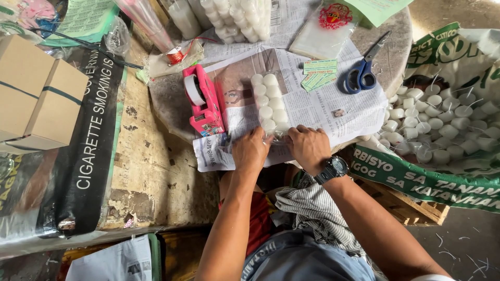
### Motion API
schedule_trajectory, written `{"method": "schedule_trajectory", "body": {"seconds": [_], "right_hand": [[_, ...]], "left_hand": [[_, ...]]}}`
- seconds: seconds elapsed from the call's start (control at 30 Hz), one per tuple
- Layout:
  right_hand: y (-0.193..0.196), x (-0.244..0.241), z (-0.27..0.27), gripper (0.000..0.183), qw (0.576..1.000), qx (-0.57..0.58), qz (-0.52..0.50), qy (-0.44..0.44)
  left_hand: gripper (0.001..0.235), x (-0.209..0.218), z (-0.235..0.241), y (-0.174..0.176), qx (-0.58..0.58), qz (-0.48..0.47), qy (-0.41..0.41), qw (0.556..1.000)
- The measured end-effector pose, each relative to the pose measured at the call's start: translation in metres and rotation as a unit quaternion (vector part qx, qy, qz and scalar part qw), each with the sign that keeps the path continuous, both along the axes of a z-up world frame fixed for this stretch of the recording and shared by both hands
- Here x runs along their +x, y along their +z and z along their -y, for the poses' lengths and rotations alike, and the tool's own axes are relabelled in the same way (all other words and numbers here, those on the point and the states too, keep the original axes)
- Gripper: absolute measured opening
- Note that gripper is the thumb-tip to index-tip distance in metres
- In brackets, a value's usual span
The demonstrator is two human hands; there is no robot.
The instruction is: Manually arranging small white candles into rows and placing them into plastic bags for packaging.
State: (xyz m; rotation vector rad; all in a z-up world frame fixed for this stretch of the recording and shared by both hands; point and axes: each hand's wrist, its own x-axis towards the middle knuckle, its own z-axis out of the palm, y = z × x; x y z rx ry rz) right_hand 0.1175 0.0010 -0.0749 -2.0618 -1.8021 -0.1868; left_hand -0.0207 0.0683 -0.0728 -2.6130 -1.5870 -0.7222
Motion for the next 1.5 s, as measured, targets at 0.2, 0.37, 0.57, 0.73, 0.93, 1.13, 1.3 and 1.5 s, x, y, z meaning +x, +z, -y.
{"method": "schedule_trajectory", "body": {"seconds": [0.2,0.37,0.57,0.73,0.93,1.13,1.3,1.5], "right_hand": [[0.024,-0.01,-0.008,0.048,0.979,-0.181,-0.046,-0.083],[0.015,-0.004,0.002,0.022,0.99,-0.126,0.005,-0.06],[0.044,-0.007,0.011,0.045,0.99,-0.127,-0.022,-0.064],[-0.002,0.006,-0.014,0.043,0.995,-0.088,0.002,-0.036],[-0.03,0.017,-0.023,0.014,0.999,-0.019,0.011,-0.031],[-0.013,0.015,-0.016,0.013,0.997,0.055,-0.006,0.05],[-0.013,0.014,-0.014,0.015,0.992,0.089,0.011,0.087],[-0.012,0.009,-0.013,0.014,0.997,0.062,0.025,0.045]], "left_hand": [[0.023,0.002,0.016,0.03,-0.095,-0.043,0.022,0.994],[0.024,0.002,0.021,0.031,-0.102,-0.052,0.044,0.992],[0.035,0.001,0.021,0.03,-0.087,-0.035,0.045,0.995],[0.032,-0.003,0.014,0.039,-0.092,-0.067,0.01,0.994],[0.026,0.001,0.009,0.03,-0.085,-0.083,-0.007,0.993],[0.024,-0.003,-0.006,0.013,-0.052,-0.045,-0.04,0.997],[0.025,-0.004,-0.014,0.001,0.005,0.003,-0.091,0.996],[0.028,-0.003,-0.017,-0.008,0.013,-0.022,-0.062,0.998]]}}
